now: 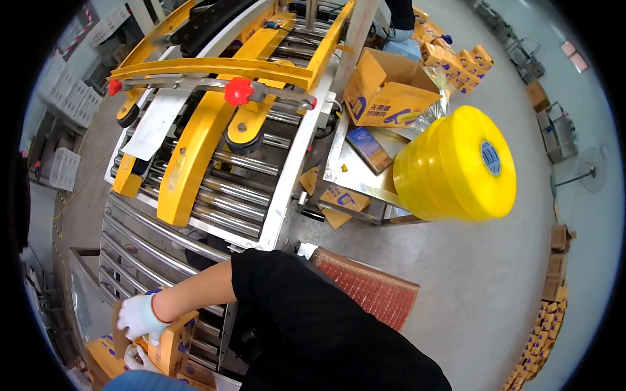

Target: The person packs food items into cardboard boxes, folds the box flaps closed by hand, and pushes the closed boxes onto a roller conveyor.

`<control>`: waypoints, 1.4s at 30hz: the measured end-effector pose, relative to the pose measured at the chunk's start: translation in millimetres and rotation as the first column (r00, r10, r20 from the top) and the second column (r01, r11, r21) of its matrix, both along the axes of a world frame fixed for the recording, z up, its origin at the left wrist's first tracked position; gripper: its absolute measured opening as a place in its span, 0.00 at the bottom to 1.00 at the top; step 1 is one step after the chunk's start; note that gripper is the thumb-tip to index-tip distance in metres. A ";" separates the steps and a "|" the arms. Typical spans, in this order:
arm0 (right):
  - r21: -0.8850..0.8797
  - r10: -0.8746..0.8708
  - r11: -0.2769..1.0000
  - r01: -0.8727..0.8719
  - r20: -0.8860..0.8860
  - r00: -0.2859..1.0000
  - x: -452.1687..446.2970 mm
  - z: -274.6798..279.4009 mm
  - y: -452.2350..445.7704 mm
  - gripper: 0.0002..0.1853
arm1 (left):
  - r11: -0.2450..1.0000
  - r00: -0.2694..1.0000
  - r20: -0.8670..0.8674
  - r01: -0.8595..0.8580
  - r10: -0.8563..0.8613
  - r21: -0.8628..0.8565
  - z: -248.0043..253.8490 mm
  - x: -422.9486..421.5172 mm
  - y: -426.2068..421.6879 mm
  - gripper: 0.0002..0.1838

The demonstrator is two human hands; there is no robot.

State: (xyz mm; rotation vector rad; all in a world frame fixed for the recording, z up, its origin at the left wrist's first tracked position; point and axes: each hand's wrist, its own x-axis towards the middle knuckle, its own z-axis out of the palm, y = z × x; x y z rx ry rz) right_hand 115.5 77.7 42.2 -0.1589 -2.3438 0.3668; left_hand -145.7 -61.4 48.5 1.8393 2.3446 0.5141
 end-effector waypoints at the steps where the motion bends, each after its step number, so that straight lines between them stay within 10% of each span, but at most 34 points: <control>1: 0.183 -0.073 0.980 0.083 -0.063 0.995 7.2 18.2 5.1 0.32 | 0.999 0.998 -0.052 -0.030 0.031 0.018 -13.1 2.1 3.7 0.25; 2: 0.231 -0.291 0.927 0.296 -0.055 0.955 34.5 57.0 -3.5 0.32 | 0.985 0.991 -0.023 -0.131 0.134 0.112 -9.4 25.2 2.9 0.22; 4: -0.232 -0.212 0.946 0.227 0.085 0.973 30.5 54.5 -20.1 0.34 | 0.882 0.931 0.242 -0.343 0.273 0.323 -16.5 29.8 -20.7 0.22; 5: -0.267 -0.292 0.939 0.219 -0.276 0.916 8.2 1.0 -49.7 0.32 | 0.950 0.503 0.861 -0.297 0.071 0.095 -6.6 35.1 -32.6 0.24; 6: -0.210 -0.259 0.946 0.247 -0.028 0.966 19.6 -7.7 -54.8 0.29 | 0.947 0.705 0.693 -0.305 0.151 0.104 -43.3 3.0 -52.7 0.23; 7: -0.129 -0.211 0.962 0.242 0.217 0.953 33.0 -15.5 -60.1 0.26 | 0.922 0.285 0.958 -0.375 0.022 0.090 -79.2 -31.6 -70.0 0.22; 9: 0.039 -0.265 0.964 0.264 0.261 0.928 56.6 -12.9 -45.8 0.35 | 0.930 0.521 0.841 -0.362 0.145 0.064 -37.1 39.9 -31.0 0.23; 16: -0.036 -0.341 0.924 0.382 0.381 0.860 67.8 7.9 59.4 0.54 | 0.847 0.263 0.965 -0.511 -0.007 0.146 -13.0 89.5 103.8 0.17; 17: -0.043 -0.383 0.908 0.417 0.321 0.866 71.3 -3.2 78.0 0.56 | 0.793 0.605 0.777 -0.554 0.176 0.252 -20.0 112.4 127.2 0.13; 22: 0.435 -0.669 0.735 0.521 0.336 0.663 74.5 -4.8 107.8 0.51 | 0.945 0.603 0.793 -0.205 -0.084 0.256 -52.2 232.4 156.1 0.32; 24: 0.336 -0.634 0.772 0.539 0.347 0.691 93.1 2.6 111.3 0.45 | 0.966 0.451 0.855 0.105 -0.257 0.234 -6.9 224.7 107.3 0.32; 26: 0.208 -0.607 0.793 0.573 0.342 0.717 109.9 14.2 105.8 0.39 | 0.930 0.953 0.242 0.088 -0.183 0.357 41.9 210.1 42.2 0.31; 28: 0.244 -0.659 0.752 0.613 0.278 0.698 119.3 -5.5 110.5 0.38 | 0.898 0.939 -0.259 -0.100 0.228 0.428 79.5 173.5 -15.3 0.35; 29: 0.270 -0.704 0.708 0.652 0.209 0.678 119.6 -9.9 111.2 0.37 | 0.823 0.868 -0.198 -0.326 0.455 0.465 74.8 151.9 -41.8 0.38; 30: 0.389 -0.734 0.676 0.626 0.281 0.619 109.6 8.5 91.5 0.22 | 0.714 0.727 0.154 -0.686 0.669 0.139 91.9 144.8 -63.1 0.36; 31: 0.043 -0.518 0.827 0.561 0.447 0.729 94.1 44.0 48.9 0.11 | 0.638 0.637 0.159 -0.652 0.754 -0.411 95.9 130.8 -71.0 0.32; 33: -0.630 0.074 0.767 0.123 0.277 0.958 83.0 24.7 -20.2 0.19 | 0.891 0.879 0.214 -0.369 0.427 -0.263 85.6 123.0 -79.6 0.29; 34: -0.551 0.252 0.826 -0.116 0.178 0.951 75.9 26.9 -58.1 0.22 | 0.949 0.897 0.310 -0.303 0.314 -0.085 72.6 116.4 -76.7 0.29; 36: -0.313 0.384 0.901 -0.301 0.255 0.887 54.1 56.0 -98.4 0.31 | 0.894 0.650 0.758 -0.367 0.048 0.258 92.2 96.8 -70.5 0.24; 38: -0.269 0.123 0.961 -0.057 0.235 0.964 54.3 56.1 -110.8 0.50 | 0.715 0.235 0.914 -0.570 -0.329 0.404 114.4 65.0 -64.8 0.22; 39: -0.250 -0.054 0.962 0.108 0.213 0.976 52.1 50.2 -112.0 0.56 | 0.510 0.685 0.728 -0.638 0.031 0.578 99.3 52.3 -53.0 0.23; 40: -0.252 -0.136 0.951 0.181 0.185 0.973 46.4 35.9 -111.3 0.66 | 0.534 0.834 0.255 -0.518 0.489 0.669 83.9 29.0 -57.7 0.25; 42: -0.254 -0.203 0.942 0.220 0.093 0.975 30.1 22.2 -104.7 0.62 | 0.638 0.846 0.371 -0.532 0.382 0.557 44.3 -0.6 -52.0 0.29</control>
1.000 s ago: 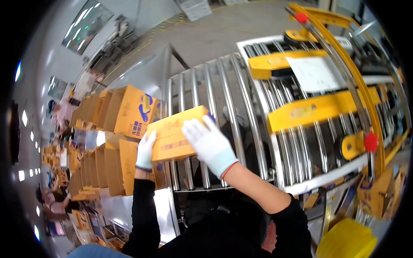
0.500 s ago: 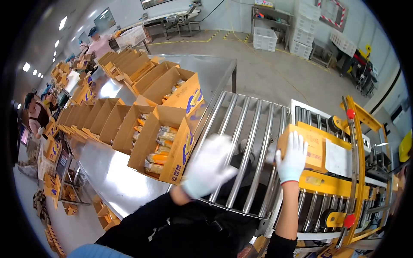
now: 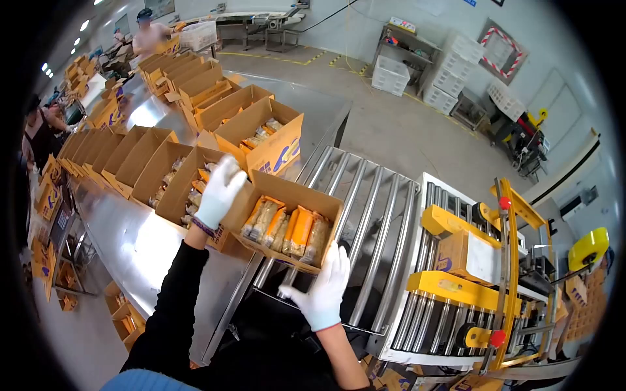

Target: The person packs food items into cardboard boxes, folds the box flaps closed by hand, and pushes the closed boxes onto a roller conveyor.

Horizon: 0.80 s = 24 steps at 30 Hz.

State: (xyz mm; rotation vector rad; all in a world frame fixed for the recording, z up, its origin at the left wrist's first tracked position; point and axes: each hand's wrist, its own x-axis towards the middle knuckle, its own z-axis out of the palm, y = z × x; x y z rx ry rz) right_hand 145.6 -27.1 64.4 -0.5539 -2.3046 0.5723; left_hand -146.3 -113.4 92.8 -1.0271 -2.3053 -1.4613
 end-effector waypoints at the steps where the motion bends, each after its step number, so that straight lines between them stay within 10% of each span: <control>1: 0.010 -0.020 1.000 0.020 0.011 1.000 -8.2 -1.5 4.3 0.59 | 0.994 0.983 0.156 0.104 -0.097 -0.038 -3.6 0.3 -2.0 0.29; 5: 0.171 0.201 0.964 -0.205 0.042 0.979 -20.7 -10.8 41.0 0.37 | 0.960 0.966 -0.178 0.144 -0.189 -0.240 16.0 33.4 -18.1 0.25; 9: 0.086 0.410 0.900 -0.428 0.168 0.896 -21.4 3.3 65.3 0.25 | 0.986 0.977 0.200 -0.043 0.075 -0.161 14.4 62.4 -52.7 0.28; 12: -0.095 0.551 0.834 -0.543 0.171 0.817 -37.1 16.4 69.7 0.10 | 0.982 1.000 -0.013 0.020 -0.023 -0.186 12.1 72.3 -48.1 0.31; 13: -0.236 0.644 0.760 -0.606 0.141 0.752 -44.5 18.8 71.7 0.08 | 0.963 0.955 -0.291 -0.022 -0.059 -0.268 17.1 71.9 -44.6 0.23; 15: -0.341 0.543 0.808 -0.480 0.120 0.831 -50.5 26.1 76.3 0.17 | 0.922 0.925 -0.294 0.121 -0.239 -0.368 13.3 62.7 -32.7 0.17; 16: -0.474 0.495 0.789 -0.391 0.114 0.861 -55.3 26.2 77.8 0.18 | 0.880 0.975 0.006 0.202 -0.221 -0.429 14.1 61.1 -29.3 0.13; 19: -0.450 0.396 0.831 -0.327 0.066 0.916 -83.5 32.2 78.0 0.26 | 0.759 0.967 -0.143 0.071 -0.212 -0.647 -13.3 28.5 14.1 0.12; 20: 0.040 0.300 0.948 -0.314 0.212 0.930 -99.7 51.9 79.1 0.32 | 0.844 0.971 -0.160 0.065 -0.175 -0.532 -26.2 26.2 21.3 0.17; 21: 0.527 0.143 0.804 -0.276 0.280 0.949 -109.8 63.8 80.7 0.39 | 0.846 0.970 -0.170 0.059 -0.174 -0.529 -30.6 26.7 22.9 0.17; 23: 0.402 0.137 0.880 -0.253 0.295 0.946 -110.5 53.2 82.0 0.45 | 0.992 0.983 0.132 -0.123 0.127 -0.039 -43.7 31.9 16.4 0.25; 24: 0.260 0.139 0.938 -0.229 0.322 0.936 -108.7 54.1 74.6 0.50 | 0.966 0.895 0.442 -0.064 -0.055 0.250 -55.6 29.8 14.7 0.32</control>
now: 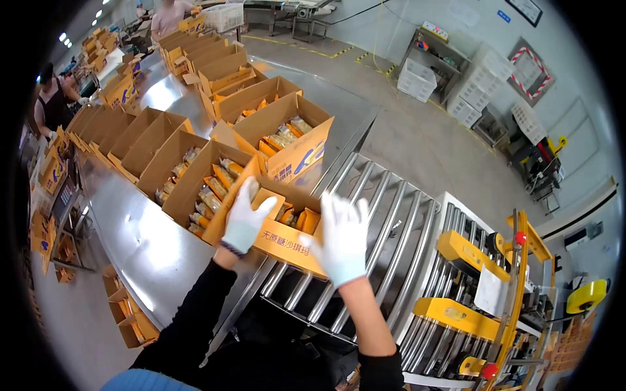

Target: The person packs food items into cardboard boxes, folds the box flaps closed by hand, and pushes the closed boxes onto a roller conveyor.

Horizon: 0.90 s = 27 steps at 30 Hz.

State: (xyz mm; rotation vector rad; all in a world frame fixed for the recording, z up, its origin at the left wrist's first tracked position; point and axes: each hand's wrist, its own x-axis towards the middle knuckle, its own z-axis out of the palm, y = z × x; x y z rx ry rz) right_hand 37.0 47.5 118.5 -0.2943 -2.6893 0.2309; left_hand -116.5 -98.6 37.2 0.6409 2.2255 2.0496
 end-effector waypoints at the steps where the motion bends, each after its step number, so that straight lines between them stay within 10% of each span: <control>1: -0.101 0.047 0.994 -0.030 0.179 0.983 14.4 6.5 -13.3 0.55 | 0.992 0.986 0.114 0.114 -0.120 0.055 -10.8 -5.0 -8.1 0.30; 5: -0.016 -0.013 1.000 0.017 0.244 0.970 76.7 -35.5 -2.9 0.54 | 0.805 0.759 0.293 0.589 -0.582 0.074 -21.4 -23.0 13.3 0.27; 9: 0.186 -0.382 0.921 0.343 0.247 0.891 133.3 -50.1 64.1 0.62 | 0.960 0.958 0.129 0.267 -0.254 -0.087 -10.4 72.7 129.5 0.28; 11: 0.197 -0.520 0.852 0.485 0.225 0.824 143.1 -46.8 91.2 0.57 | 0.911 0.917 -0.068 0.398 -0.392 0.111 -33.8 147.3 186.9 0.32; 13: 0.257 -0.550 0.826 0.501 0.172 0.818 148.2 -65.0 120.5 0.53 | 0.473 0.496 0.148 0.866 -0.856 -0.163 -44.4 171.0 209.4 0.40; 15: 0.298 -0.559 0.809 0.507 0.122 0.820 158.0 -67.2 134.6 0.49 | 0.281 0.318 0.262 0.945 -0.911 -0.167 -14.7 157.0 185.9 0.28; 18: 0.206 -0.592 0.796 0.569 0.073 0.803 182.3 -70.5 142.8 0.44 | 0.858 0.689 -0.512 0.376 -0.512 -0.351 26.4 64.5 139.8 0.23; 20: 0.178 -0.630 0.770 0.613 0.054 0.775 198.0 -73.8 150.6 0.41 | 0.587 0.694 -0.590 -0.291 -0.414 -0.755 111.2 -6.7 96.9 0.24; 23: 0.164 -0.605 0.784 0.599 -0.011 0.796 206.5 -83.2 155.0 0.36 | 0.299 0.772 -0.369 -0.241 -0.518 -0.924 67.8 -104.7 68.4 0.26; 27: -0.366 -0.198 0.925 0.098 -0.248 0.948 150.9 -109.6 90.8 0.38 | 0.402 0.587 -0.333 -0.015 -0.738 -0.916 74.2 -50.4 138.7 0.19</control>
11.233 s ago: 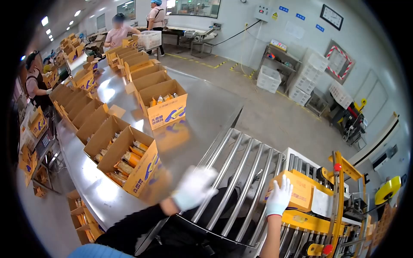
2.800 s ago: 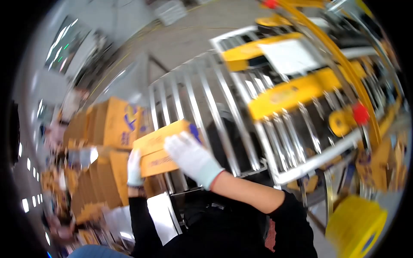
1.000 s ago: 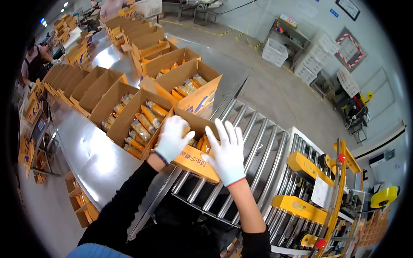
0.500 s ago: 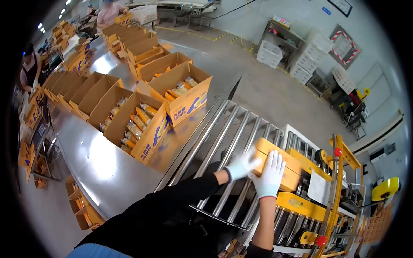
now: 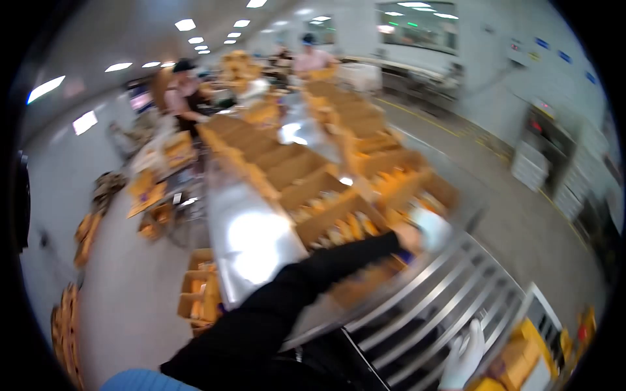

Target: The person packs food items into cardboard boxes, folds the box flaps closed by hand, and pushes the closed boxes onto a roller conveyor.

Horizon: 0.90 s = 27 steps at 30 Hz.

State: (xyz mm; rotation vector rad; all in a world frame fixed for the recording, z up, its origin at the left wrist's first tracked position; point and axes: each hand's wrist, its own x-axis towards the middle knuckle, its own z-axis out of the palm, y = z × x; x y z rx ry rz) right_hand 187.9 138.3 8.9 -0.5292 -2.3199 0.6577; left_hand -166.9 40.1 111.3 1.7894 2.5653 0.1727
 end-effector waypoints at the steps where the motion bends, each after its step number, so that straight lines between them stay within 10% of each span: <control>1: -0.054 0.075 0.996 -0.078 -0.054 0.996 -19.5 12.4 -35.5 0.42 | 0.998 0.999 0.041 0.032 -0.034 0.051 -5.5 13.3 29.9 0.16; 4: 0.150 -0.041 0.988 0.028 0.090 0.995 -49.4 64.1 -75.3 0.52 | 0.808 0.830 0.470 -0.042 -0.299 0.588 -17.5 33.7 74.2 0.22; 6: 0.206 -0.125 0.973 0.100 0.109 0.986 -67.1 40.6 -47.4 0.44 | 0.712 0.967 0.230 -0.237 0.109 0.661 34.9 49.1 41.4 0.24; 8: 0.218 -0.045 0.976 0.016 0.128 0.991 -49.0 9.7 -7.6 0.24 | 0.945 0.917 0.398 -0.111 -0.022 0.308 17.0 20.8 44.9 0.32; 11: 0.035 0.036 0.999 -0.041 0.134 0.990 -15.5 -17.5 45.7 0.21 | 0.989 0.902 0.408 0.139 -0.143 0.040 1.2 47.6 52.5 0.32; 13: -0.289 -0.048 0.952 0.100 0.181 0.982 -2.5 -20.6 68.9 0.22 | 0.961 0.905 0.359 0.148 -0.227 0.235 -22.0 58.9 77.6 0.31; 16: 0.282 -0.160 0.951 0.129 0.086 0.983 -25.2 50.5 66.6 0.41 | 0.904 0.983 0.128 0.066 -0.131 0.422 -74.2 90.1 130.6 0.32; 17: 0.453 -0.420 0.838 0.305 0.178 0.890 -33.3 63.8 67.0 0.49 | 0.937 0.951 0.302 -0.051 -0.060 0.346 -63.3 96.5 128.8 0.36; 22: 0.363 -0.450 0.877 0.317 0.384 0.806 -20.0 58.9 3.9 0.60 | 0.936 0.644 0.765 -0.252 -0.027 0.245 -54.2 83.9 113.6 0.52; 27: 0.420 -0.418 0.875 0.239 0.409 0.812 13.2 41.5 33.6 0.59 | 0.916 0.330 0.938 -0.334 -0.107 0.222 -32.3 183.6 81.5 0.44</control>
